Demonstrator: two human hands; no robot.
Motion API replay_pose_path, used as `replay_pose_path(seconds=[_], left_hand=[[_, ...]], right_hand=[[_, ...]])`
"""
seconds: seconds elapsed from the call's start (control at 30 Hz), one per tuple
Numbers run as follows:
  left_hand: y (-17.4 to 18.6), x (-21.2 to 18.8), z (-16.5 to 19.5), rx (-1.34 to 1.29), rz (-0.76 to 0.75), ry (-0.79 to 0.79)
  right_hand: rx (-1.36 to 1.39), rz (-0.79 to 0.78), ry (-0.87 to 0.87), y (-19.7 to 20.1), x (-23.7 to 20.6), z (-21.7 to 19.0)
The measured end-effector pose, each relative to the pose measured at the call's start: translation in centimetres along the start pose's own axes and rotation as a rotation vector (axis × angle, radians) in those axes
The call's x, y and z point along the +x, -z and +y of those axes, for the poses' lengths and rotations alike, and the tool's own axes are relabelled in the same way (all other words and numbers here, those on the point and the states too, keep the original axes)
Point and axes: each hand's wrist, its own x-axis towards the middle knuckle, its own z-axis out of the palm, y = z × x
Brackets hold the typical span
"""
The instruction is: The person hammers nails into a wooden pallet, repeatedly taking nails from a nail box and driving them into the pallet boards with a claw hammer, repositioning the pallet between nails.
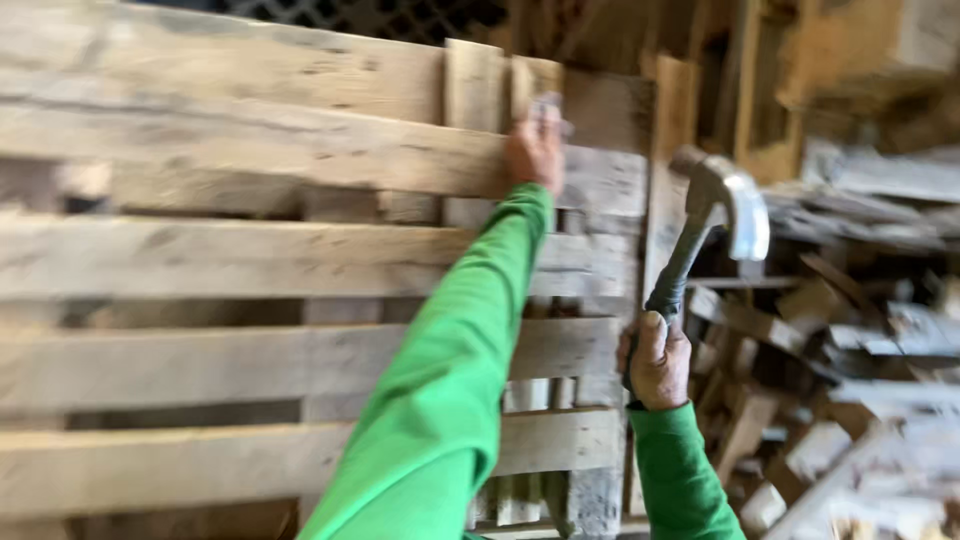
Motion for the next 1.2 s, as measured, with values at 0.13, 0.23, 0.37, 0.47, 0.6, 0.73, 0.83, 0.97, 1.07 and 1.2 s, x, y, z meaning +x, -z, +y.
replay_pose_path(seconds=[0.13,0.23,0.37,0.47,0.6,0.73,0.83,0.97,1.07,1.2], left_hand=[[7.0,-0.7,2.0,-0.371,-0.066,0.204],[15.9,-2.9,1.5,-0.67,-0.349,0.405],[27.9,-5.3,0.0,-0.68,-0.185,0.359],[36.6,-3.9,-1.3,-0.646,-0.043,0.248],[49.6,1.7,-4.1,-0.277,0.194,0.012],[59.8,10.8,-5.9,0.394,0.562,-0.004],[62.3,16.0,-5.8,0.636,0.552,0.051],[62.7,18.6,-5.8,0.7,0.308,0.22],[63.0,18.6,-6.0,0.659,0.246,0.315],[63.8,19.1,-6.3,0.594,0.206,0.306]], right_hand=[[0.127,-0.084,-0.319,-4.4,1.3,-0.5],[-0.084,-0.166,-0.202,-6.4,-1.7,-2.4],[0.044,-0.245,-0.043,-14.1,-10.0,-4.0],[0.148,-0.374,0.062,-22.6,-14.8,-4.6],[0.052,-0.48,-0.185,-31.4,-17.7,-4.7],[-0.26,-0.551,-0.147,-33.6,-17.7,-3.9],[-0.393,-0.54,-0.129,-33.1,-17.3,-2.4],[-0.3,-0.542,-0.176,-33.3,-17.0,-0.9],[-0.296,-0.472,-0.27,-34.2,-17.5,-2.2],[-0.211,-0.416,-0.352,-36.4,-17.1,-8.5]])
